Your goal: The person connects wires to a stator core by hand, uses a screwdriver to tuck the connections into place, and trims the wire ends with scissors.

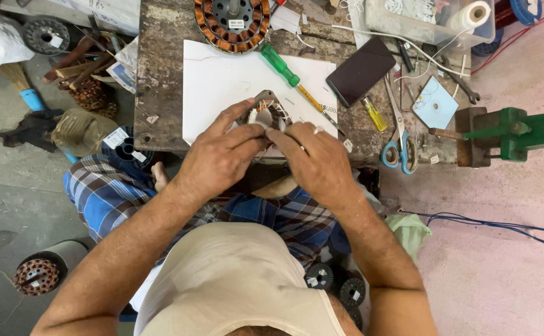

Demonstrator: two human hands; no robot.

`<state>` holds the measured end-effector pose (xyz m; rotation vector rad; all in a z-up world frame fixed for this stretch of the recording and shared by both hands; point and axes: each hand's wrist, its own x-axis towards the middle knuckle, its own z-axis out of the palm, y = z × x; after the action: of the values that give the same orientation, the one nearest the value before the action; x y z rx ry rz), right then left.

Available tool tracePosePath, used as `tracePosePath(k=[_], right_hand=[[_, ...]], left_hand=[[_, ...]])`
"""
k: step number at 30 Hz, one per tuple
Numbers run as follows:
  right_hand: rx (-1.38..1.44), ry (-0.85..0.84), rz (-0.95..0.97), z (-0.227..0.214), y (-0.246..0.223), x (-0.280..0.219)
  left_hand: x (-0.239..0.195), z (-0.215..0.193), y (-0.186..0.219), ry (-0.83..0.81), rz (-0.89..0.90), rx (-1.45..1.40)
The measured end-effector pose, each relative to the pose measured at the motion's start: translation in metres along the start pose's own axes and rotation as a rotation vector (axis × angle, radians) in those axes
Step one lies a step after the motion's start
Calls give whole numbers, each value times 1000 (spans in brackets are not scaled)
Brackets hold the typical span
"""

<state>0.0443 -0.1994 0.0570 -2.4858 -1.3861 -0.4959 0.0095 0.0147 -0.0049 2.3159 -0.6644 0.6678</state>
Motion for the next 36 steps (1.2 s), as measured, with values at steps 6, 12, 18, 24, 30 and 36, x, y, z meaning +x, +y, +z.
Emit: tracePosePath(k=[6,12,18,24,30,36], right_hand=[[576,15,-226,-4,-31,-38],[141,124,-45,9,8,-28],[64,111,-108,29,8,-16],[385,-329,77,7,-1,-106],[607,-758,223,-8,-8,-143],[339,54,413,14,-14,-55]], left_hand=[[9,4,-15,37,-221,-219],[11,3,-13,20,-244,-222],[12,1,-5,14,-302,-199],[15,-2,-4,23,-323,-238],[20,-1,1,26,-330,-200],[24,-2,1,20,-301,-109]])
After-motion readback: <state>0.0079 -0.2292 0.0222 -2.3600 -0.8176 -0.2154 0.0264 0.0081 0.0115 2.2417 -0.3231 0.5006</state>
